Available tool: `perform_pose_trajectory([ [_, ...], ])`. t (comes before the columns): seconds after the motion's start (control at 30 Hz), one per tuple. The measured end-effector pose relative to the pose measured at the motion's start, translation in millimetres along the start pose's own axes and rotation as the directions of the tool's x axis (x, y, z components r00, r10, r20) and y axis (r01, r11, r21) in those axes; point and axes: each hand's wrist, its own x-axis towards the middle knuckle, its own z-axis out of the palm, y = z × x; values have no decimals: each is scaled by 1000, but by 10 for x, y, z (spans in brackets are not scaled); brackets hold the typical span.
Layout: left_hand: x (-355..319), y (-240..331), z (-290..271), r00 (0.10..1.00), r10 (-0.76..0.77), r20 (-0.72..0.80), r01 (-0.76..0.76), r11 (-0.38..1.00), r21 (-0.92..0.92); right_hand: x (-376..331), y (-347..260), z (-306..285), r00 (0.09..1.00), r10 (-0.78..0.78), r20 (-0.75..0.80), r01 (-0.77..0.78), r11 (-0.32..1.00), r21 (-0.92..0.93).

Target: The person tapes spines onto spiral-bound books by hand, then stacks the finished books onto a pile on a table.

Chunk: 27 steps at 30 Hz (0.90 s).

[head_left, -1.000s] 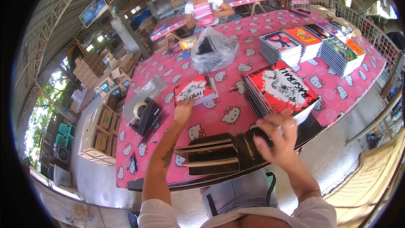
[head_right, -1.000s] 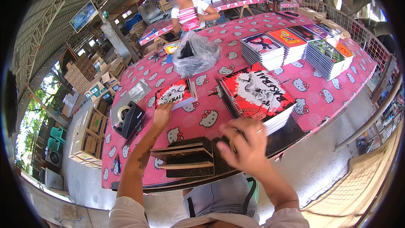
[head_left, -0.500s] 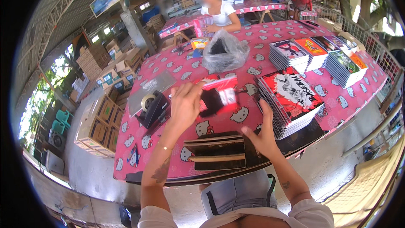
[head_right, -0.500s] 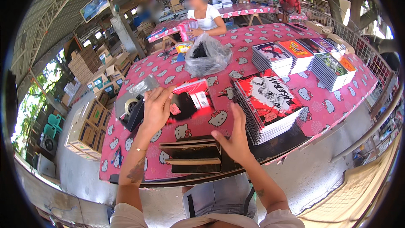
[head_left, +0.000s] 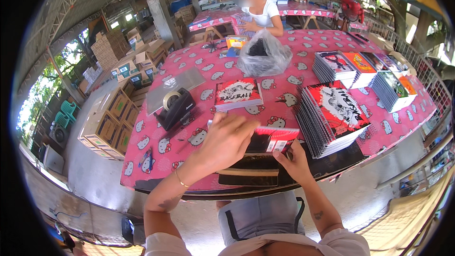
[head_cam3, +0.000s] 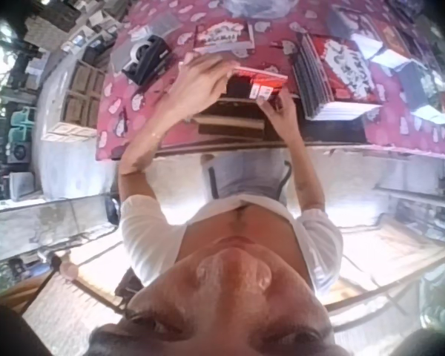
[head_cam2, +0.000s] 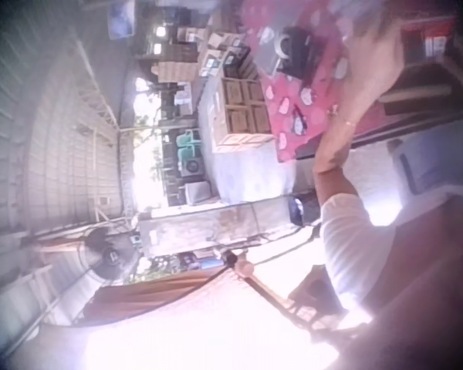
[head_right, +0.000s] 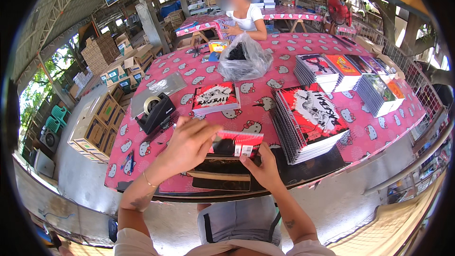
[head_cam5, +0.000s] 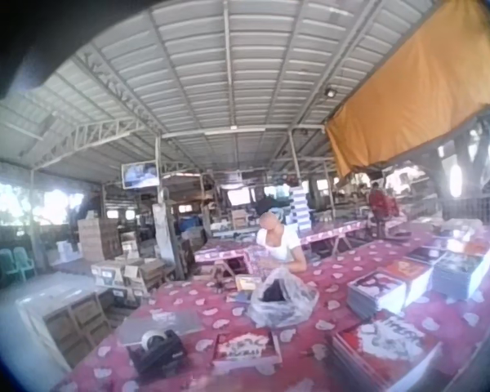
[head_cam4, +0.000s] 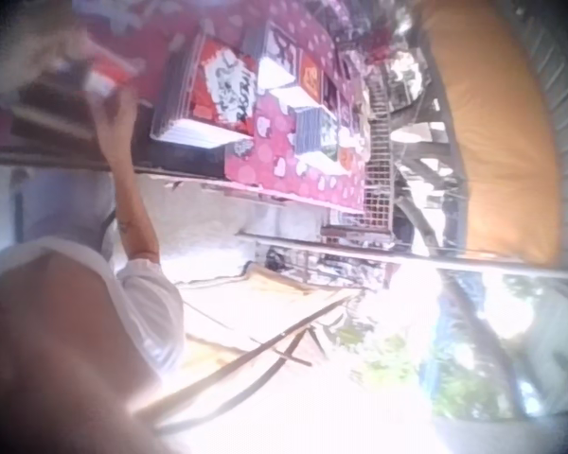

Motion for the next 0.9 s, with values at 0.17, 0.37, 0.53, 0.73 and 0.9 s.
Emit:
perform_pose_trajectory([
  [0.17,-759,80,363,988,-152,-16,152,965,216,-82,13,191,980,141,142,-169,962,212],
  [0.37,-1646,6,812,591,-803,72,546,333,-768,39,-1,315,981,0,192,-53,961,272],
  [0.53,-1130,-1341,806,450,-868,209,680,181,-711,1009,470,251,951,306,-36,-279,907,316],
  [0.73,-639,-2821,1901,234,-896,377,730,-94,-677,2272,1451,808,908,409,-87,-404,912,77],
  [0.9,-659,-2763,2278,367,-905,217,858,239,-454,2117,1629,783,926,353,-131,-376,855,-356],
])
